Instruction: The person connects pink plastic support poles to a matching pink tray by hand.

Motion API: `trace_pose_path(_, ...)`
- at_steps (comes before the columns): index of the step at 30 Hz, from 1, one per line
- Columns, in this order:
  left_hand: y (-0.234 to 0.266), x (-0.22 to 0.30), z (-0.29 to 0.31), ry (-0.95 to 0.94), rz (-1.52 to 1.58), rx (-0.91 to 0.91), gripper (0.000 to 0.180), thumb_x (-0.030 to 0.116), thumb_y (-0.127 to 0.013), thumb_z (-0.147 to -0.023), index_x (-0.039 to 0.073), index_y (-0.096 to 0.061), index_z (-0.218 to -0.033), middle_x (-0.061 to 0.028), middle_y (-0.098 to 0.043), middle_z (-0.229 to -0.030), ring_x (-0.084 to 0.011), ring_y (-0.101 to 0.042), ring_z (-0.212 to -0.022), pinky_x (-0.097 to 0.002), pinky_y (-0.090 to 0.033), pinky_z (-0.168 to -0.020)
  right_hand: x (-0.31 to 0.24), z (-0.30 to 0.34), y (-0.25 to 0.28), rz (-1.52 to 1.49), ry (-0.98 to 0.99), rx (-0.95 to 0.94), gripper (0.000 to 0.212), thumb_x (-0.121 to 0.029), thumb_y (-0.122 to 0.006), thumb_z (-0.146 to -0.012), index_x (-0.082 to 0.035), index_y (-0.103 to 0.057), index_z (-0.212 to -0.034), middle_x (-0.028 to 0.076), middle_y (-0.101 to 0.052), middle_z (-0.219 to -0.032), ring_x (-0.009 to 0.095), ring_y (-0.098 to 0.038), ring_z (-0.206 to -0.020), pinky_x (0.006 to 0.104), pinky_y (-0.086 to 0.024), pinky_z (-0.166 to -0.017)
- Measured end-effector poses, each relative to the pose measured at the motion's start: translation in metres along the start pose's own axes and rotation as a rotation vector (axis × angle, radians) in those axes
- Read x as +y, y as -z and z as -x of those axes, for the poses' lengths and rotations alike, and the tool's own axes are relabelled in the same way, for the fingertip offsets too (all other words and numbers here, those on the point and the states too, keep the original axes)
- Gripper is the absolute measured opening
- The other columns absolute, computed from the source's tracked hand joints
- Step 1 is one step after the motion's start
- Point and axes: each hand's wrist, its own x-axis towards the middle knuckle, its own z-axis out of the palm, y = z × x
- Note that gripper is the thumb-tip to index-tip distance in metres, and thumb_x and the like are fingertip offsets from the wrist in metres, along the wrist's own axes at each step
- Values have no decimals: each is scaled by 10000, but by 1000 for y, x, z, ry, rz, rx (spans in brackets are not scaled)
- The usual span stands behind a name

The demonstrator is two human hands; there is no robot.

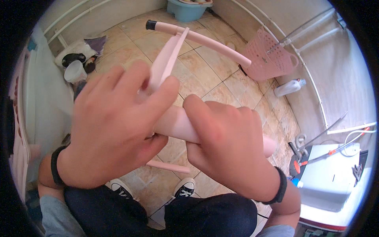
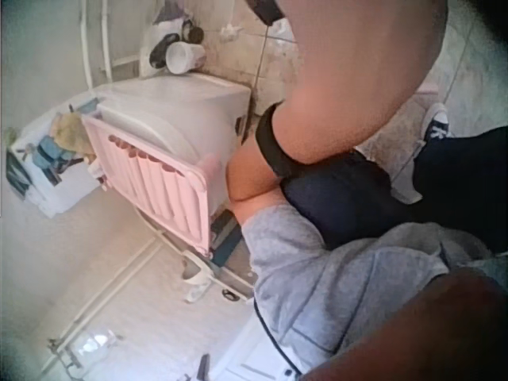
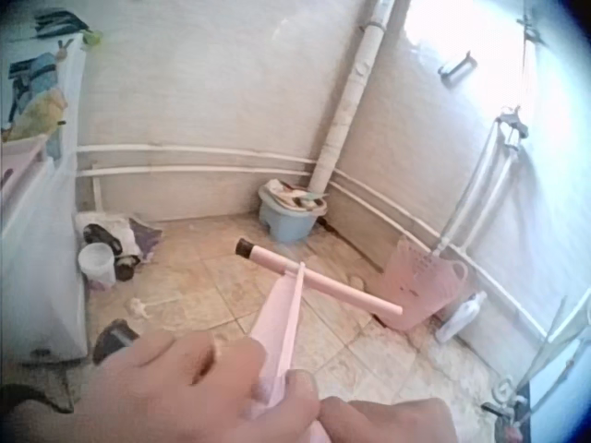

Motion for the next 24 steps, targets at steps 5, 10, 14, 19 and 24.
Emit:
trace_pose_path(5,-3,-6,-4,-7,-91,-22,582,156,-784,-581,125,-654,-1147,-70,-518,-873,-260,-557,-811,-389,-409,-679,0,-9,12,-30,1,-65,379,-23,-676,-664,-71,-644,-1039,143,-623,-688,382,-606,-629,451,-468,-566)
trace_pose_path(10,7,-13,-11,-90,30,-157,510,151,-766,-566,127,-672,-1067,-58,-496,-807,-250,-545,-735,-390,-381,-644,5,-2,15,-26,-33,-67,291,-38,-688,-649,-88,-558,-905,120,-581,-658,368,-598,-616,451,-461,-545)
trace_pose_path(14,7,-8,-12,-96,64,-144,480,161,-772,-560,128,-674,-1028,-53,-494,-800,-250,-540,-710,-385,-379,-638,11,7,8,43,59,43,205,-98,-678,-726,-85,-526,-862,96,-601,-651,302,-621,-538,423,-478,-468)
trace_pose_path(19,8,-9,-11,-111,92,-139,509,199,-792,-541,154,-675,-1034,-42,-495,-803,-237,-549,-720,-375,-381,-625,9,14,6,66,66,56,179,-88,-660,-747,-89,-520,-857,83,-574,-646,283,-603,-510,406,-467,-438)
trace_pose_path(24,13,0,-3,-109,83,-176,532,256,-797,-538,163,-679,-1048,-35,-498,-801,-227,-549,-708,-375,-391,-627,5,26,12,67,68,13,164,-91,-654,-758,-90,-523,-856,77,-566,-641,280,-605,-509,409,-470,-440)
